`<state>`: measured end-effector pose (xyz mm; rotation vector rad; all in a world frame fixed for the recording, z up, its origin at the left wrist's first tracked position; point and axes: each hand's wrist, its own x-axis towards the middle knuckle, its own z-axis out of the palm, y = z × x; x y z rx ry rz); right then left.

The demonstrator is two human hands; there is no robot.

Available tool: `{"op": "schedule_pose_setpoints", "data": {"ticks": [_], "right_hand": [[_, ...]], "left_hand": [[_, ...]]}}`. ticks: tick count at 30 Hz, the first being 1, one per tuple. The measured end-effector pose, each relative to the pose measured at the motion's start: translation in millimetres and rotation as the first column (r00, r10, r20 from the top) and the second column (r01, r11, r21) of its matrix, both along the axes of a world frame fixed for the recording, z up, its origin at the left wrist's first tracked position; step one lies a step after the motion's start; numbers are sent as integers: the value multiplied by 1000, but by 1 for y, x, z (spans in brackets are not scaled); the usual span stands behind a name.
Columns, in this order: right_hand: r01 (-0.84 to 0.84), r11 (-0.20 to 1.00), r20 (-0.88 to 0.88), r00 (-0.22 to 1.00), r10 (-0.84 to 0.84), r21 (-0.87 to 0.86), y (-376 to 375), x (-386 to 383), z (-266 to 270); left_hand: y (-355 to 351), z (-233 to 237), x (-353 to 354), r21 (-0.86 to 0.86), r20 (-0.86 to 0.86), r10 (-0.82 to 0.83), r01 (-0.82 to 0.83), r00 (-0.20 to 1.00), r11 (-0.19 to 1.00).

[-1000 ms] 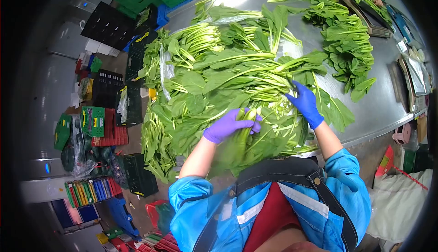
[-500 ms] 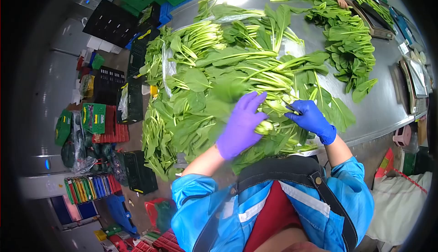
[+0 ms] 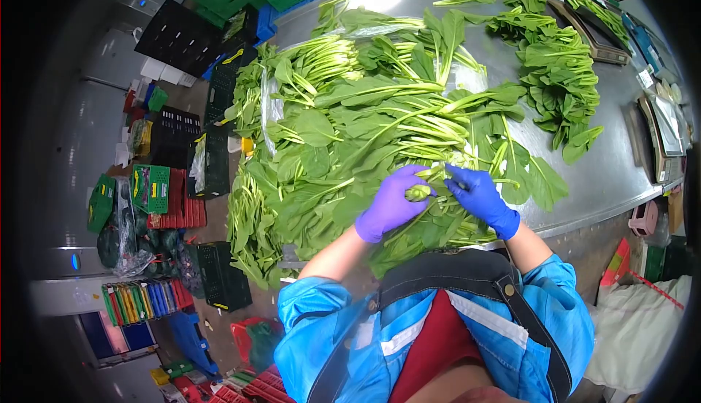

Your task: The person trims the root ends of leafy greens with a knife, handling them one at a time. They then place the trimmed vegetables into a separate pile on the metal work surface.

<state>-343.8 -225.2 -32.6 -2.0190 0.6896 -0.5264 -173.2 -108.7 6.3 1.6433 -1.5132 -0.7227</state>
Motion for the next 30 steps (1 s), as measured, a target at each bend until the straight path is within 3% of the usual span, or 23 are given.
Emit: {"op": "schedule_pose_setpoints", "data": {"ticks": [2, 3, 5, 7, 9, 11, 13, 14, 15, 17, 18, 20, 21, 22, 24, 25, 26, 27, 28, 29, 30], "right_hand": [[-100, 977, 102, 987, 121, -190, 7, 2, -19], [-142, 975, 1, 989, 145, -171, 6, 5, -19], [-89, 984, -7, 996, 89, -157, 3, 9, -28], [-3, 997, -86, 996, -4, -79, 1, 7, -28], [-16, 999, -119, 993, 12, -36, -10, -6, -38], [0, 1000, -140, 990, 1, 4, -21, -12, -38], [104, 986, -93, 989, -117, -134, -48, 6, -28], [192, 920, 76, 981, -177, -341, -71, 20, -49], [246, 869, 143, 968, -204, -430, -89, 36, -53], [207, 882, -138, 948, -288, -424, -120, 61, -55], [213, 880, -132, 947, -293, -425, -138, 68, -66], [-111, 885, -458, 880, -124, -452, -171, 70, -90], [-193, 872, -567, 816, -113, -451, -178, 70, -80], [-191, 868, -562, 819, -116, -458, -175, 65, -62], [-50, 891, -225, 973, -60, -452, -151, 45, -9], [-56, 890, -228, 972, -54, -452, -140, 37, 15], [-133, 956, -125, 987, 104, -261, -130, 30, 37], [-232, 970, 8, 972, 233, -67, -118, 24, 55], [-234, 970, 2, 972, 234, -60, -102, 21, 72], [-341, 905, 51, 939, 340, 255, -87, 22, 89], [-422, 734, 132, 898, 420, 532, -73, 24, 99]], "left_hand": [[-3, 7, -4, -45, -132, 0, -6, 991, 999], [-2, 6, -6, -43, -133, 0, -5, 991, 999], [2, 5, -8, -40, -2, 7, -7, 1000, 999], [9, 16, -2, -58, -3, 43, -43, 999, 997], [16, 38, 11, -88, 1, 82, -82, 997, 993], [24, 63, 18, -149, 189, 83, -55, 979, 987], [21, 66, 21, -121, 154, 15, 4, 988, 993], [20, 67, 21, -99, 123, -51, 64, 991, 993], [19, 65, 19, -100, 126, -53, 66, 991, 993], [14, 61, 16, -26, 21, -87, 88, 996, 996], [14, 63, 17, -28, 26, -92, 93, 995, 995], [16, 69, 21, 171, -249, -8, 52, 969, 984], [18, 70, 24, 153, -275, 51, -9, 960, 988], [22, 63, 34, 145, -270, 50, -11, 962, 989], [29, 44, 55, 254, -199, 189, -135, 962, 958], [27, 43, 55, 171, -297, 217, -172, 930, 970], [22, 42, 53, 174, -301, 221, -174, 928, 969], [14, 41, 51, 36, -369, 114, -108, 922, 993], [6, 42, 46, -107, -421, -1, -49, 907, 993], [-3, 50, 39, -196, -395, -108, 31, 912, 980], [-11, 53, 33, -199, -395, -109, 31, 912, 980]]}}
